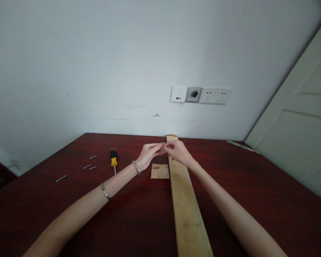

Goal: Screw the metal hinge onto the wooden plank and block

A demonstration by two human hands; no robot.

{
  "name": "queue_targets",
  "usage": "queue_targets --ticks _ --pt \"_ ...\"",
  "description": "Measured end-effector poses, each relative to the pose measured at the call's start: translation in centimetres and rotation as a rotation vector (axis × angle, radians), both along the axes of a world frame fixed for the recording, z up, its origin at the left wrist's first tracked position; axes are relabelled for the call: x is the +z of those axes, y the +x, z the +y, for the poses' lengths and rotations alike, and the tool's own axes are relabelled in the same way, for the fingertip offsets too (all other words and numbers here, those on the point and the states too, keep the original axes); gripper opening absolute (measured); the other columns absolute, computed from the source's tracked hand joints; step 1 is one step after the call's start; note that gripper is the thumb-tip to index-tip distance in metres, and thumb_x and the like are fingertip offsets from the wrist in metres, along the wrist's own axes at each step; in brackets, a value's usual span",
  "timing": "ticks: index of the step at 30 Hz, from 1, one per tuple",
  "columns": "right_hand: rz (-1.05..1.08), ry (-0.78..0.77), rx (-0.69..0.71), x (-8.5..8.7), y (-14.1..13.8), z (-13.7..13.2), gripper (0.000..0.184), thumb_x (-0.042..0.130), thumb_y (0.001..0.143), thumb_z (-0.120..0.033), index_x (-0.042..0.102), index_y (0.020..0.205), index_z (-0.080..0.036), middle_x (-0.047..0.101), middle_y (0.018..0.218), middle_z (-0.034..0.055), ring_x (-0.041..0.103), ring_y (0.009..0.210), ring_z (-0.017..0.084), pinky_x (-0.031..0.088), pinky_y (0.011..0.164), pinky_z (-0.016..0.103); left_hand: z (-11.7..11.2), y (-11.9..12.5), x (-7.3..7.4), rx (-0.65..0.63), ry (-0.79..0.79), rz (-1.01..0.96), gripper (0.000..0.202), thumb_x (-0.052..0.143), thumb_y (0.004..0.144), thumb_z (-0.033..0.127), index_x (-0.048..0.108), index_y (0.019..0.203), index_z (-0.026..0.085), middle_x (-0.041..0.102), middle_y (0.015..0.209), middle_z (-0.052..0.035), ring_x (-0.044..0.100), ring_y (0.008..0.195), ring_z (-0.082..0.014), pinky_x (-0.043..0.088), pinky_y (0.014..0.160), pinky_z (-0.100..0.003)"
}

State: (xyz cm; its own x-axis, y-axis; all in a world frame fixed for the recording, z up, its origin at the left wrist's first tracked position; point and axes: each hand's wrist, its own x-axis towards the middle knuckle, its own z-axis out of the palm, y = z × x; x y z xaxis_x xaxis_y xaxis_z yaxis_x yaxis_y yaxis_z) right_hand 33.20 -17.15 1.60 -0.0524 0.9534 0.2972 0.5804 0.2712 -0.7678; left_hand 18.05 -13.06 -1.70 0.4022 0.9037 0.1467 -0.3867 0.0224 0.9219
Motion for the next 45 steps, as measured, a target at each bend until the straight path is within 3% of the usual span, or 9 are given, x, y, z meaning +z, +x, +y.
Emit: queue_targets --ticks 4,8,10,13,19,27,36,45 --pt "0.17 -0.069 0.044 0.5 0.5 0.2 0.014 0.057 0.077 -0.023 0.063 0.067 -0.014 0.058 0.053 -0.0021 0.052 0.043 0.007 0.042 0.033 0.014 0.3 -0.4 0.2 -0.033 0.026 -0.096 0.034 0.073 0.075 0.02 0.067 0.108 0.012 0.068 0.108 -0.0121 0.063 0.097 -0.0203 0.051 0.086 -0.034" --pt "0.232 -0.125 0.094 1.0 1.1 0.3 0.014 0.059 0.076 -0.024 0.062 0.067 -0.014 0.057 0.055 -0.0023 0.052 0.045 0.007 0.041 0.034 0.014 0.7 -1.0 0.2 -0.203 0.1 -0.105 0.069 0.074 0.065 0.005 0.054 0.128 0.021 0.053 0.135 -0.0128 0.056 0.115 -0.0232 0.048 0.092 -0.036" --pt "0.22 -0.169 0.135 1.2 1.2 0.2 0.014 0.06 0.075 -0.025 0.062 0.066 -0.014 0.056 0.053 -0.0027 0.052 0.046 0.008 0.042 0.034 0.015 0.8 -1.1 0.1 -0.275 0.137 -0.064 0.079 0.074 0.063 0.003 0.047 0.134 0.025 0.048 0.139 -0.0118 0.053 0.117 -0.0233 0.049 0.089 -0.035" --pt "0.208 -0.22 0.17 1.5 1.2 -0.1 0.015 0.062 0.074 -0.025 0.062 0.065 -0.014 0.054 0.05 -0.0031 0.051 0.045 0.008 0.042 0.035 0.015 0.7 -1.0 -0.1 -0.303 0.243 0.046 0.088 0.076 0.06 0.002 0.043 0.138 0.027 0.053 0.131 -0.0107 0.054 0.114 -0.0223 0.05 0.086 -0.031" --pt "0.237 -0.255 0.164 1.8 1.3 -0.3 0.013 0.063 0.073 -0.024 0.063 0.065 -0.014 0.056 0.054 -0.0022 0.052 0.047 0.007 0.04 0.034 0.013 0.7 -1.4 0.5 -0.158 0.49 0.219 0.075 0.077 0.062 0.005 0.051 0.13 0.02 0.06 0.109 -0.0061 0.061 0.092 -0.0164 0.049 0.084 -0.029" --pt "0.291 -0.24 0.092 1.6 1.4 -0.2 0.012 0.063 0.073 -0.021 0.064 0.064 -0.014 0.059 0.059 -0.0004 0.054 0.05 0.008 0.043 0.033 0.014 0.5 -1.8 1.4 -0.094 0.477 0.235 0.069 0.076 0.061 0.004 0.055 0.126 0.016 0.062 0.091 -0.0015 0.061 0.081 -0.0134 0.048 0.083 -0.027" --pt "0.327 -0.255 0.048 0.5 1.2 0.6 0.011 0.065 0.07 -0.013 0.063 0.06 -0.013 0.059 0.051 -0.0016 0.055 0.043 0.008 0.047 0.032 0.015 0.9 -1.6 0.5 -0.129 0.516 0.337 0.059 0.073 0.066 0.008 0.059 0.123 0.015 0.064 0.084 -0.0008 0.062 0.079 -0.0128 0.05 0.079 -0.027" --pt "0.352 -0.292 0.068 0.9 0.9 0.4 0.011 0.069 0.07 -0.015 0.064 0.061 -0.013 0.061 0.05 -0.0014 0.056 0.042 0.007 0.048 0.033 0.014 1.7 -1.8 0.1 -0.136 0.54 0.43 0.05 0.073 0.07 0.018 0.06 0.117 0.014 0.066 0.08 -0.0025 0.064 0.074 -0.0159 0.051 0.076 -0.03"
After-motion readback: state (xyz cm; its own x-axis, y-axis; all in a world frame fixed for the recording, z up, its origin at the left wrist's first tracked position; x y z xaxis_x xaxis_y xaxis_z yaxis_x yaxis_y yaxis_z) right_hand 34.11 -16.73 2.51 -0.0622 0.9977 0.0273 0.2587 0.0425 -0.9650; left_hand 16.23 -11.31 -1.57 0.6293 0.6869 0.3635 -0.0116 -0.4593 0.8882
